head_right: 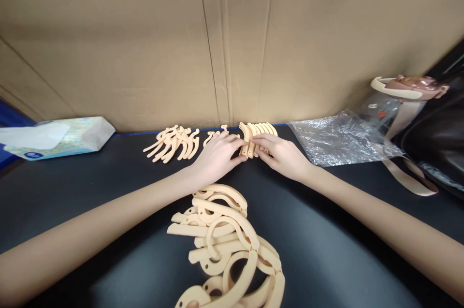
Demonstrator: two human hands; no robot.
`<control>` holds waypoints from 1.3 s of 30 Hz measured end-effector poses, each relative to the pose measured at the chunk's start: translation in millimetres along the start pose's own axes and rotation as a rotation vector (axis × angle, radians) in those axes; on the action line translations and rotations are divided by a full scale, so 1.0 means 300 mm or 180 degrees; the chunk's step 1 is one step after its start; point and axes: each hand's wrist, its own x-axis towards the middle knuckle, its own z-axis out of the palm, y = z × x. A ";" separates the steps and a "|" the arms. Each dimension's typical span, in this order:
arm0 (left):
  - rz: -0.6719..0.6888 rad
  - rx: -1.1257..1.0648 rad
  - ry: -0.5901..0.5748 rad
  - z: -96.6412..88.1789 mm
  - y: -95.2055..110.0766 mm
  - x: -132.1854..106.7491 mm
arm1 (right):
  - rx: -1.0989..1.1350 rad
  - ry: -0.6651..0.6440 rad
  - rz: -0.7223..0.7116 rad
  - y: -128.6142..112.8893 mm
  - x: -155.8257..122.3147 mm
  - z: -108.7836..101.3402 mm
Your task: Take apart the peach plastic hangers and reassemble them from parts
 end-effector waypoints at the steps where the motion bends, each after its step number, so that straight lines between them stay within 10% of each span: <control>1: 0.0009 -0.0018 0.0010 -0.001 0.001 0.000 | 0.0008 -0.0001 0.0009 0.004 -0.002 -0.001; 15: -0.0096 -0.0488 0.0126 0.010 -0.001 0.011 | 0.0067 -0.0028 -0.0079 0.008 -0.001 0.007; 22: -0.0270 -0.1064 0.0157 -0.095 -0.040 -0.071 | 0.0426 0.0179 -0.0105 -0.104 -0.018 -0.057; 30: -0.0497 -0.1706 -0.0694 -0.240 -0.111 -0.291 | 0.0546 -0.0949 0.0003 -0.373 -0.061 -0.119; 39: -0.0863 -0.2063 -0.0690 -0.205 -0.109 -0.326 | 0.2251 -0.1527 0.1317 -0.365 -0.042 -0.102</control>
